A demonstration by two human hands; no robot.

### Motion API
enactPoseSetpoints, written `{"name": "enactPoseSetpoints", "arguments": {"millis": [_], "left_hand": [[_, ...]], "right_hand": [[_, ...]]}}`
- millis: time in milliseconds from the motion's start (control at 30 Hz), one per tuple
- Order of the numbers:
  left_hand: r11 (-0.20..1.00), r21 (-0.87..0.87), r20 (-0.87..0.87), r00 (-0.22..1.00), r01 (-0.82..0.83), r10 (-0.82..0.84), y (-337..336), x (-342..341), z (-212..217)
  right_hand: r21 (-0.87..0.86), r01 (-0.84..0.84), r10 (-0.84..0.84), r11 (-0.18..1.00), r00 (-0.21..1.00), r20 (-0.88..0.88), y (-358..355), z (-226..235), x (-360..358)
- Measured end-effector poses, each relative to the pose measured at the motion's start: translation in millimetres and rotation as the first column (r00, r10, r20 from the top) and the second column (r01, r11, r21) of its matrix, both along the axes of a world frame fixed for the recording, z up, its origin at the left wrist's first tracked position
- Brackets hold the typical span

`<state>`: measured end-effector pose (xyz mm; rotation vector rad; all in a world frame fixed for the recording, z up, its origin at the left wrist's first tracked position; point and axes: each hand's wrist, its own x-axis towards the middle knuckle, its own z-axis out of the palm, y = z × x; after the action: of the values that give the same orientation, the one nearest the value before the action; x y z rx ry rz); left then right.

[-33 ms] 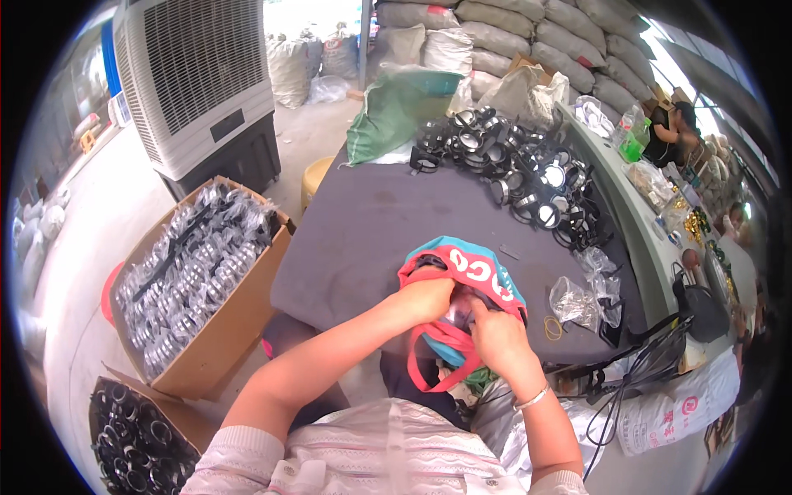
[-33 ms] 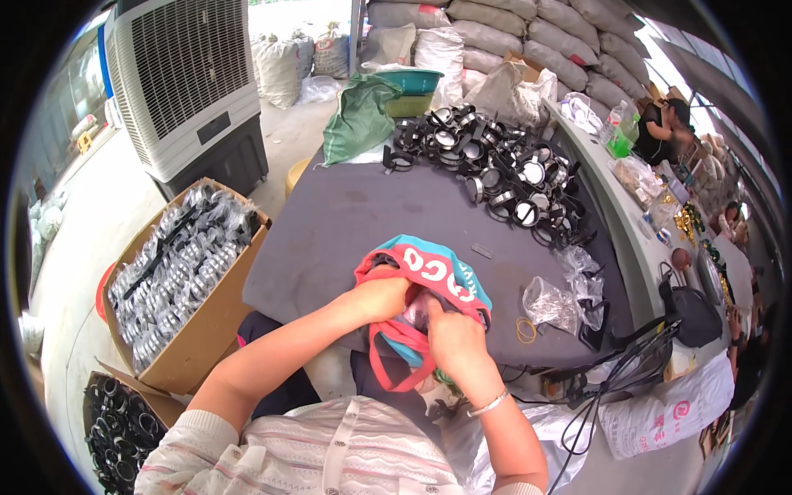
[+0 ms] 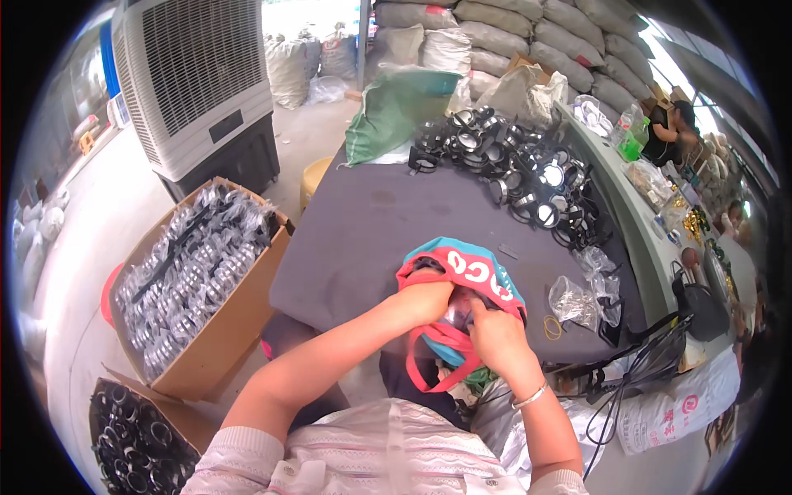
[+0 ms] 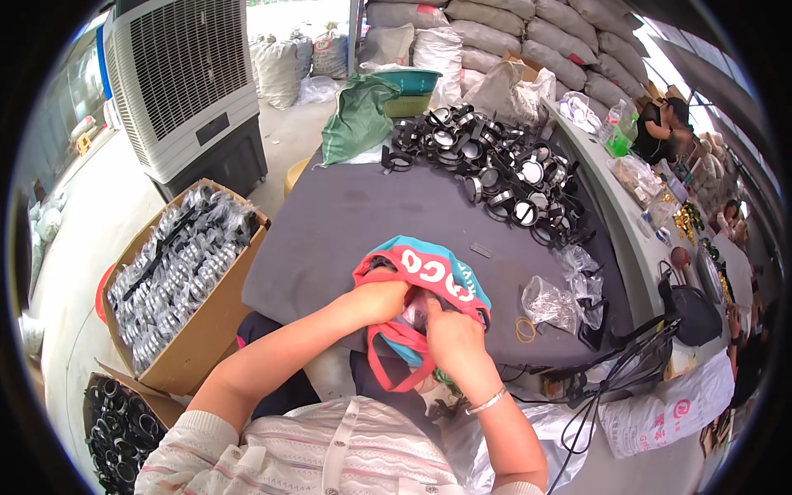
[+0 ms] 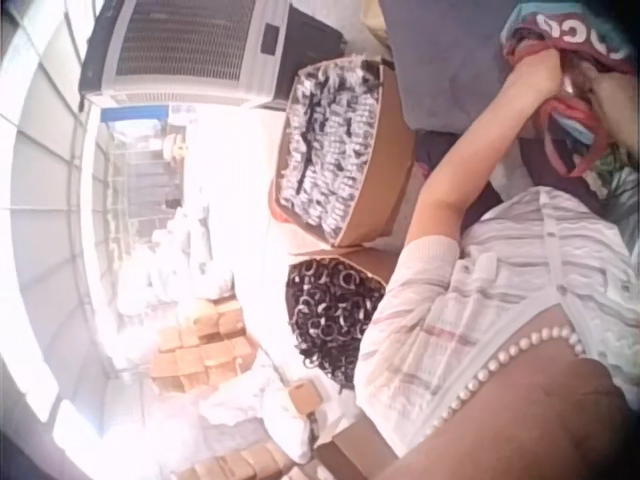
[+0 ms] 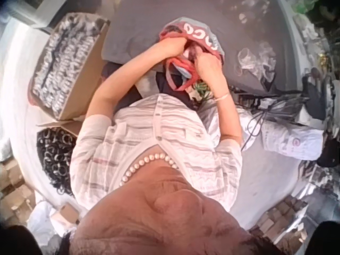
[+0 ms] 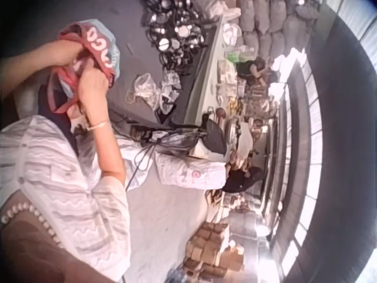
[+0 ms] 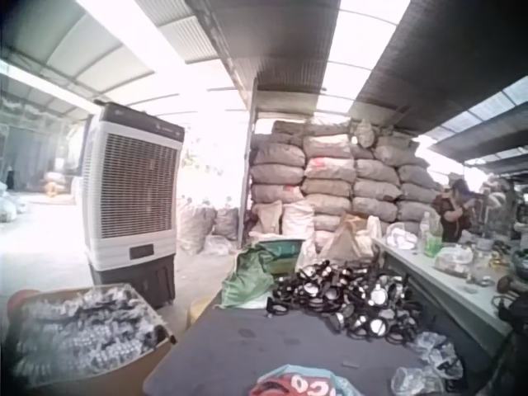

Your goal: Inspecting and organizing black plastic rings in a cardboard box.

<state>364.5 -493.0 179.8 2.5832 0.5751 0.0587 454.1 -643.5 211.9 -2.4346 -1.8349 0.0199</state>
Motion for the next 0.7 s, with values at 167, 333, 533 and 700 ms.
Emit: {"name": "enactPoseSetpoints", "arguments": {"millis": [167,333,533,700], "left_hand": [[0.992,0.106,0.036,0.997,0.065,-0.069,-4,-3,0],[0.993,0.035,0.127,0.985,0.112,-0.116,6,1,-14],[0.989,0.046,0.042,0.989,0.138,-0.140,16,5,-20],[0.988,-0.028,-0.099,0.983,0.155,-0.157,15,4,-3]], "right_hand": [[-0.027,-0.054,0.055,0.998,0.998,0.033,10,-5,7],[-0.093,-0.102,0.114,0.990,0.984,0.136,23,0,6],[0.074,-0.233,0.203,0.970,0.937,0.286,31,-23,8],[0.056,-0.140,0.128,0.989,0.975,0.182,34,-24,14]]}}
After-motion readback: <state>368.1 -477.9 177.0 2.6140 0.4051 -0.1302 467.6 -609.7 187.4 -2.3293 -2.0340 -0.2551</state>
